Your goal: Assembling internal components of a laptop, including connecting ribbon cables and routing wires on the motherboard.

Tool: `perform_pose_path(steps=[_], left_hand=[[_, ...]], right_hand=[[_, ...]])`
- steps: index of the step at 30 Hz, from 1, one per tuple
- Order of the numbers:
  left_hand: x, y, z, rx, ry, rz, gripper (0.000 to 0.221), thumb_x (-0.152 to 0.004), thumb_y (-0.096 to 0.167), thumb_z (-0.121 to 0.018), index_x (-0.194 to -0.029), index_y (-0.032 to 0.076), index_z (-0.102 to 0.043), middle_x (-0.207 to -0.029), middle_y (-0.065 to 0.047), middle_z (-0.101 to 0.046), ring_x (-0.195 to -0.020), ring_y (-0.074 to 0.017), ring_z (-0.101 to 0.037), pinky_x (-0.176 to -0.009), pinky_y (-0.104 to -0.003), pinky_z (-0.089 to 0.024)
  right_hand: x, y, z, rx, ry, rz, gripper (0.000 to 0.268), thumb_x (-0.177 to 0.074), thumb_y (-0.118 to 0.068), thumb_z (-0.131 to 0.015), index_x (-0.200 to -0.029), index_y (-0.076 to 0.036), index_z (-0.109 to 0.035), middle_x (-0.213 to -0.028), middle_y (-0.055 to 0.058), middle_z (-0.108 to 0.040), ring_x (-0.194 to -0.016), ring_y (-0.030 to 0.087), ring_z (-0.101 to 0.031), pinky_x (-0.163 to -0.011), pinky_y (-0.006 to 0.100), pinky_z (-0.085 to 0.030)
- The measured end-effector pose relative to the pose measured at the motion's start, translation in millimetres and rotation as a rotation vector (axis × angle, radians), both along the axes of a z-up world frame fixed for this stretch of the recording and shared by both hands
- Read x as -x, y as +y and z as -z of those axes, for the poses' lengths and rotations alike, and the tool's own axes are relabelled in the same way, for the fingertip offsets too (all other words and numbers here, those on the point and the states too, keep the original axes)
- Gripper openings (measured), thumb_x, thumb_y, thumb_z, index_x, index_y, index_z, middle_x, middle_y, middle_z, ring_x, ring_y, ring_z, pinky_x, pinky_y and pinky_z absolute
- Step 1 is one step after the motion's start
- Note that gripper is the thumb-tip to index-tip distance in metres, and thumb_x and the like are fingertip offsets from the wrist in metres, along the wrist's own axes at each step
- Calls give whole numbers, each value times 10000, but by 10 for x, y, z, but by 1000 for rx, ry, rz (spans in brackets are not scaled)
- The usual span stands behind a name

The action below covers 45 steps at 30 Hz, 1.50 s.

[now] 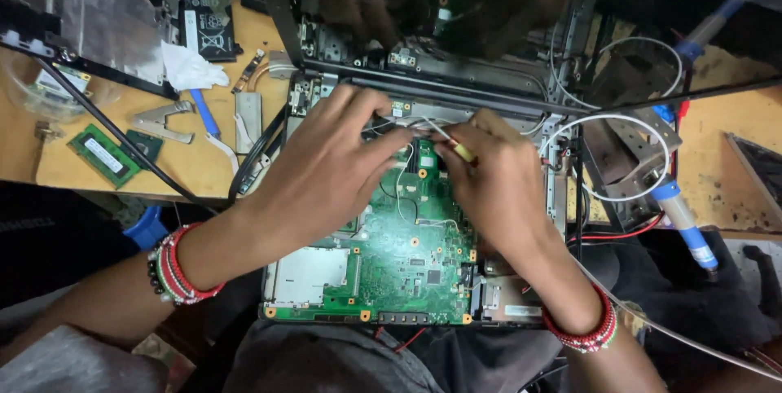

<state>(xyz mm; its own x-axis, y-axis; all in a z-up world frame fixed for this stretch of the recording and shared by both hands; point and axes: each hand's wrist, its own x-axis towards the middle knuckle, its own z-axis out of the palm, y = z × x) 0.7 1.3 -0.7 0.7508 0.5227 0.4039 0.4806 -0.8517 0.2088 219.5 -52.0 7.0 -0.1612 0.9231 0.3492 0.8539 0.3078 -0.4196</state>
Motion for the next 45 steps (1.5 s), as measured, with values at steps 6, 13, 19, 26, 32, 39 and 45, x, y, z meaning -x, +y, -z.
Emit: perform_pose_path(steps=[6,13,19,26,32,39,45], left_hand=[[74,4,76,32,-169,-55,202,-943,-66,-647,-1132,-4,-681,-1069,-150,-595,-887,-299,-593,-709,-397,-509],[87,13,104,47,-191,-84,191,-953,-6,-677,-1143,6,-662,-1078,-149,-598,-957,-299,-582,-811,-406,-527],[96,13,116,41,-203,-89,182,-974,36,-683,-1148,17,-634,-1092,-144,-584,-983,-303,-558,-835,-406,-506],[96,30,121,166,-184,-105,344,-895,127,-800,-1155,63,-584,-1149,-141,-574,-1029,-310,-539,-836,-418,-479],[109,20,124,234,-136,-119,409,-900,213,-781,-1237,85,-586,-1224,-140,-562,-1094,-312,-541,-882,-451,-492],[162,-10,159,281,-179,-62,503,-889,198,-797,-1326,78,-577,-1283,-146,-508,-1189,-331,-484,-981,-474,-465],[171,-4,173,288,-145,-50,491,-912,204,-764,-1349,102,-563,-1296,-146,-515,-1187,-331,-463,-977,-475,-455]], right_hand=[[17,125,75,32,0,-59,101,-905,-17,-780,-1003,-33,-762,-898,87,-647,-720,277,-650,-590,417,-519],[89,218,64,80,-79,-50,22,-995,2,-651,-1000,1,-629,-938,124,-599,-596,347,-624,-468,472,-500],[153,212,-45,27,-50,-92,117,-952,158,-605,-1008,58,-626,-944,142,-591,-565,275,-621,-406,343,-540],[108,92,-17,103,-29,-80,66,-956,56,-656,-938,12,-610,-919,118,-576,-619,299,-618,-489,431,-530],[133,29,-76,51,58,-172,191,-895,-34,-778,-1069,27,-729,-1153,147,-647,-895,287,-730,-838,388,-647],[123,15,-11,91,90,-163,327,-870,-185,-833,-1126,-9,-731,-1149,94,-619,-834,223,-716,-710,370,-594],[147,18,9,131,73,-117,276,-848,-124,-836,-1076,-21,-719,-1155,106,-610,-690,194,-687,-520,349,-575]])
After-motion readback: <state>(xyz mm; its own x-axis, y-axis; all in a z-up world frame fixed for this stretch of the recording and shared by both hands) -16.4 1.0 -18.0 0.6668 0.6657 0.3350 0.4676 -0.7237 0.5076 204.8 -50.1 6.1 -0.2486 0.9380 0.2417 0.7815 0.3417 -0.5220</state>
